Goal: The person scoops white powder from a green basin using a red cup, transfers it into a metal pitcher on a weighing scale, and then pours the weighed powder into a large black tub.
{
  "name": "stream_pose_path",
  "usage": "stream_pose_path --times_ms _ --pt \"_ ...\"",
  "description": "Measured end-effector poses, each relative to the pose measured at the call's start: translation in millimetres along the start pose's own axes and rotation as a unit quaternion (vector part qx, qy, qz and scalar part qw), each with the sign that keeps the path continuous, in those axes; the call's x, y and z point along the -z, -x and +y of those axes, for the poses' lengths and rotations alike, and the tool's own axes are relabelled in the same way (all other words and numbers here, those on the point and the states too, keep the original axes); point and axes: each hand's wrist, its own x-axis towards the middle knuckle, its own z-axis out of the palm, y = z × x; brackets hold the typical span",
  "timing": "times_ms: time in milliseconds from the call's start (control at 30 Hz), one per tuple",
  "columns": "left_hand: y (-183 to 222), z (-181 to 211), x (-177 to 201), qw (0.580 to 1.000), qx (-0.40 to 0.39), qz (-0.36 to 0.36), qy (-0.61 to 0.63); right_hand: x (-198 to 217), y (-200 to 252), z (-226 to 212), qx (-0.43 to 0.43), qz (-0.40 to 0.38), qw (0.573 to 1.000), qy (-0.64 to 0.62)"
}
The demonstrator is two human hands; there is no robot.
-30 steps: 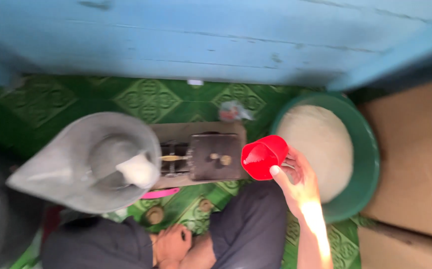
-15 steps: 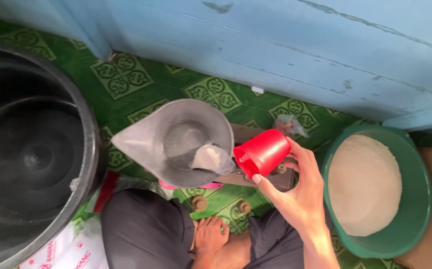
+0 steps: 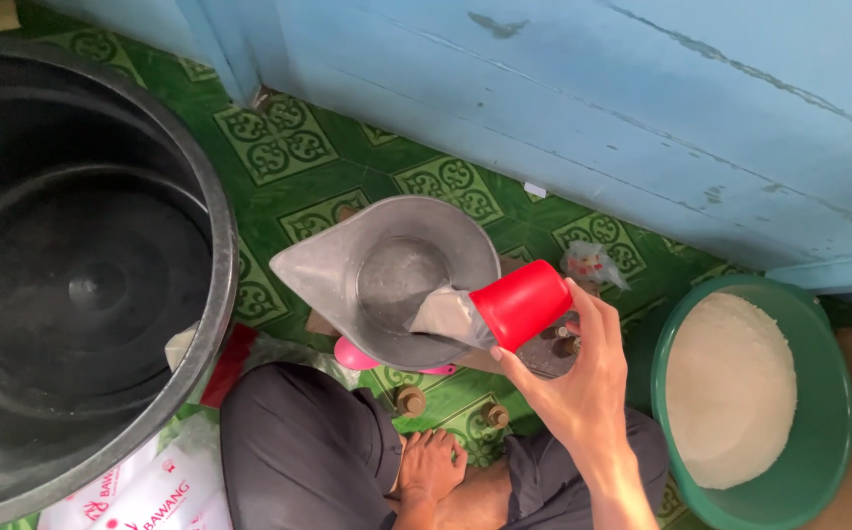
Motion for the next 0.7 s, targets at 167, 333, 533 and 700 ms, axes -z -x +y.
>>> stream_pose_path --times_ms 167,333,533,700 --pt "1.3 -2.3 -3.0 1.0 0.004 -0.012 0.008 -5.3 -1.3 -4.8 0.015 0.006 1.0 0.005" --pt "1.2 -2.9 -5.6 1.0 0.008 -0.026 0.003 -8.6 -1.5 -4.7 0.028 0.007 0.999 0.019" --pt "1.5 -3.7 -6.5 1.0 0.003 -0.015 0.011 -9.1 -1.5 -6.1 0.043 0.01 0.999 0.02" --pt "0.7 -3.5 -5.1 0.999 0.006 -0.034 0.01 -8.8 -2.1 -6.3 0.047 0.01 0.999 0.017"
